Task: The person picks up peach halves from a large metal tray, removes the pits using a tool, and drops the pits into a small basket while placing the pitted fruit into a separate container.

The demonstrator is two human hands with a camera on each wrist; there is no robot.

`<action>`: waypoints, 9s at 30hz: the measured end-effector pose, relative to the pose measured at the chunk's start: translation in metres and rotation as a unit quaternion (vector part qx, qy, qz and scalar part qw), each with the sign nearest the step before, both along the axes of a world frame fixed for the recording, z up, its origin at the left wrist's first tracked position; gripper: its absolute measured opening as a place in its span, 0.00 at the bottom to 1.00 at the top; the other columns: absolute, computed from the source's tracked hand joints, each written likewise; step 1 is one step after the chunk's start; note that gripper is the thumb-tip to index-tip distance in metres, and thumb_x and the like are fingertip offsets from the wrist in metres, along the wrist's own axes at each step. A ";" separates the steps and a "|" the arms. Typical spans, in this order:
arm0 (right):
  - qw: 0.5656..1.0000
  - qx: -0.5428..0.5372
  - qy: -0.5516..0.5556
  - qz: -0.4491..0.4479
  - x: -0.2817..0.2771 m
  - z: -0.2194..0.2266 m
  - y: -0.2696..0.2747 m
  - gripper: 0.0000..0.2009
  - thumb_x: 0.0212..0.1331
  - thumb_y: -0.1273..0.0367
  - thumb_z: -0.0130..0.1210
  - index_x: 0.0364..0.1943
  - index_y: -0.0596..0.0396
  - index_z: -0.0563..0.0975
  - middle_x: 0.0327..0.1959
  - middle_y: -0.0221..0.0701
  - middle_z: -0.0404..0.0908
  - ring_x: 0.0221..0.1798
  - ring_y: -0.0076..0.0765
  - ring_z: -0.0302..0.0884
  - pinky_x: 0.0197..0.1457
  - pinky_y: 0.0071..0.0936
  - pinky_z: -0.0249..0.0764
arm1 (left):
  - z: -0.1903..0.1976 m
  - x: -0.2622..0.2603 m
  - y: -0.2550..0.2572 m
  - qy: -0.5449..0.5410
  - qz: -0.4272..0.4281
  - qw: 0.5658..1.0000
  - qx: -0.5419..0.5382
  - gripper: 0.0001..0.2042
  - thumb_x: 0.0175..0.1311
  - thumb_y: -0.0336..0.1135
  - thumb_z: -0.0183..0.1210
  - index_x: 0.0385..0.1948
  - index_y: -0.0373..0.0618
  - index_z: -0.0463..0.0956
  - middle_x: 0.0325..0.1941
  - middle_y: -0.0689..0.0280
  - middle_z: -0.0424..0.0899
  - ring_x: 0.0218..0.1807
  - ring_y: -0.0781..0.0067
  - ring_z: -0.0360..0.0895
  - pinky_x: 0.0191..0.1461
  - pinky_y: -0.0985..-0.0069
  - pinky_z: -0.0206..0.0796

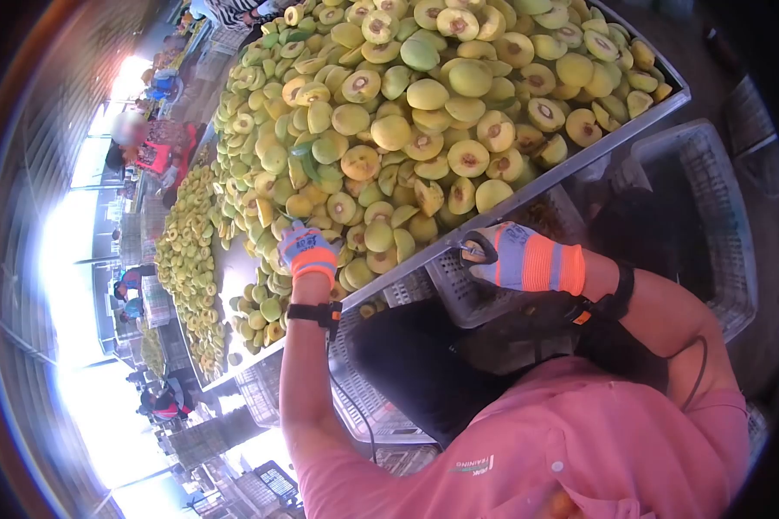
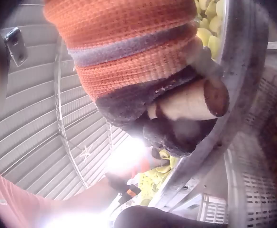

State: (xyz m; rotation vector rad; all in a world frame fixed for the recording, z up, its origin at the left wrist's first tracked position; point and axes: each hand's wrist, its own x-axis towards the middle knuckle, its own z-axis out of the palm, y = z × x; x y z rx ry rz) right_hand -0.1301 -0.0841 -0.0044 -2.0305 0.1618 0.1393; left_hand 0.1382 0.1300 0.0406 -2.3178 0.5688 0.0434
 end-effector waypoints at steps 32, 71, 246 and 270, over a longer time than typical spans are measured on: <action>0.988 -0.112 0.070 -0.080 0.014 0.008 0.006 0.19 0.59 0.55 0.54 0.40 0.60 0.79 0.39 0.51 0.83 0.46 0.57 0.81 0.51 0.44 0.76 | -0.063 -0.170 -0.085 0.303 -0.035 0.461 -0.834 0.13 0.70 0.29 0.45 0.49 0.37 0.76 0.42 0.63 0.81 0.43 0.72 0.79 0.47 0.72 0.72; 0.975 0.054 -0.034 0.211 -0.019 0.008 -0.033 0.16 0.59 0.62 0.60 0.49 0.53 0.81 0.37 0.34 0.79 0.36 0.30 0.74 0.41 0.30 0.71 | -0.007 -0.193 -0.074 0.298 -0.222 0.667 -0.646 0.14 0.57 0.21 0.50 0.45 0.37 0.76 0.41 0.52 0.79 0.40 0.48 0.80 0.43 0.65 0.73; 0.989 0.056 -0.115 -0.076 -0.013 -0.016 -0.001 0.21 0.61 0.54 0.58 0.41 0.62 0.79 0.33 0.52 0.81 0.40 0.58 0.80 0.45 0.42 0.74 | -0.018 -0.180 -0.063 0.255 -0.244 0.597 -0.720 0.23 0.50 0.26 0.69 0.47 0.37 0.69 0.51 0.53 0.82 0.49 0.59 0.81 0.54 0.70 0.73; 0.997 0.004 -0.035 -0.064 -0.010 -0.021 0.001 0.17 0.55 0.60 0.56 0.41 0.59 0.80 0.40 0.54 0.81 0.46 0.60 0.79 0.52 0.44 0.75 | -0.043 -0.197 -0.091 0.342 0.125 0.351 -0.863 0.12 0.75 0.35 0.47 0.45 0.37 0.77 0.38 0.69 0.79 0.42 0.79 0.73 0.48 0.81 0.66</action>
